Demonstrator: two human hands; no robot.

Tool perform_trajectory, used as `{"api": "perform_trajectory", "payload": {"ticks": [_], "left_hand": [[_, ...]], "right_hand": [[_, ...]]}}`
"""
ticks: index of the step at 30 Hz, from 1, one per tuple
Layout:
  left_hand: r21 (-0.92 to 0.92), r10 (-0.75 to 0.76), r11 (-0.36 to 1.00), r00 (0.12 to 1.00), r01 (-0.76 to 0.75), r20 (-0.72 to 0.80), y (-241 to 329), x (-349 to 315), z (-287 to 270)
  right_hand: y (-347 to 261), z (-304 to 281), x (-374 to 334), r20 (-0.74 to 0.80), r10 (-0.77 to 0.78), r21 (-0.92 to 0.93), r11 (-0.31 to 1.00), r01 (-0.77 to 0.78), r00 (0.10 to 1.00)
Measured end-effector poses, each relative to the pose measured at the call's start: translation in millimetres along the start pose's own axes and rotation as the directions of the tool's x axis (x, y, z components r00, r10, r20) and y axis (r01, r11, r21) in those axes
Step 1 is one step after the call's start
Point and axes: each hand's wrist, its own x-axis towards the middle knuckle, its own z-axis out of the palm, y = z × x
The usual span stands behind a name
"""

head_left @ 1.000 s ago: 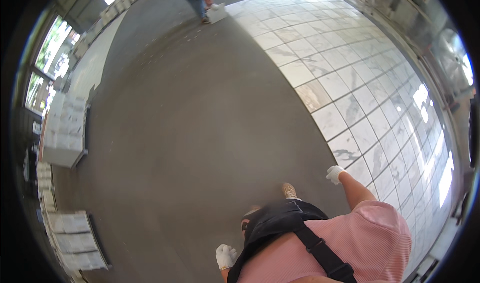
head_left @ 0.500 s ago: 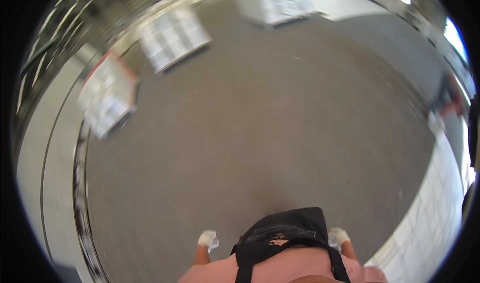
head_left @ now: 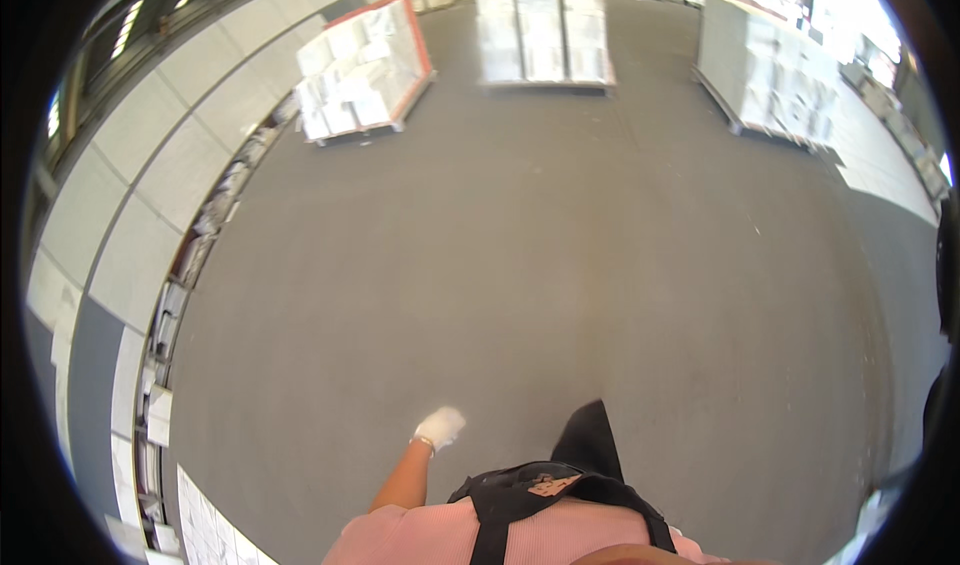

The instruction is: The person picks up white square tiles from a stack, carries them to a floor area, and places them in a grid pattern. The person repeats this process, picking up tiles and laying them out one by one.

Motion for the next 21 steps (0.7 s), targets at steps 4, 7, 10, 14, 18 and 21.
{"api": "perform_trajectory", "payload": {"ticks": [4,7,10,14,18,21], "left_hand": [[-0.324,-0.326,0.901,0.943,0.288,-0.07,-7,-12,-4],[-0.686,-0.487,0.671,0.865,0.283,-0.12,-37,-20,10],[-0.366,-0.308,0.906,0.925,0.213,-0.223,-75,-23,31],[-0.612,-0.68,0.481,0.708,0.627,0.19,-95,-17,35],[-0.401,-0.717,0.622,0.695,0.673,0.053,-68,34,-19],[0.63,-0.257,0.774,0.942,0.067,0.215,-63,95,-92]], "right_hand": [[-25,-137,100,0.248,-0.285,-0.684,0.626,0.376,0.926],[-82,-254,192,0.1,0.029,0.222,0.974,-0.051,0.995],[-182,-379,273,0.065,0.049,0.809,0.582,-0.081,0.997],[-349,-454,322,-0.172,-0.09,0.717,0.671,0.187,0.981],[-475,-470,358,-0.078,-0.239,0.59,0.771,0.238,0.968],[-505,-446,389,0.106,-0.253,0.647,0.752,0.126,0.962]]}}
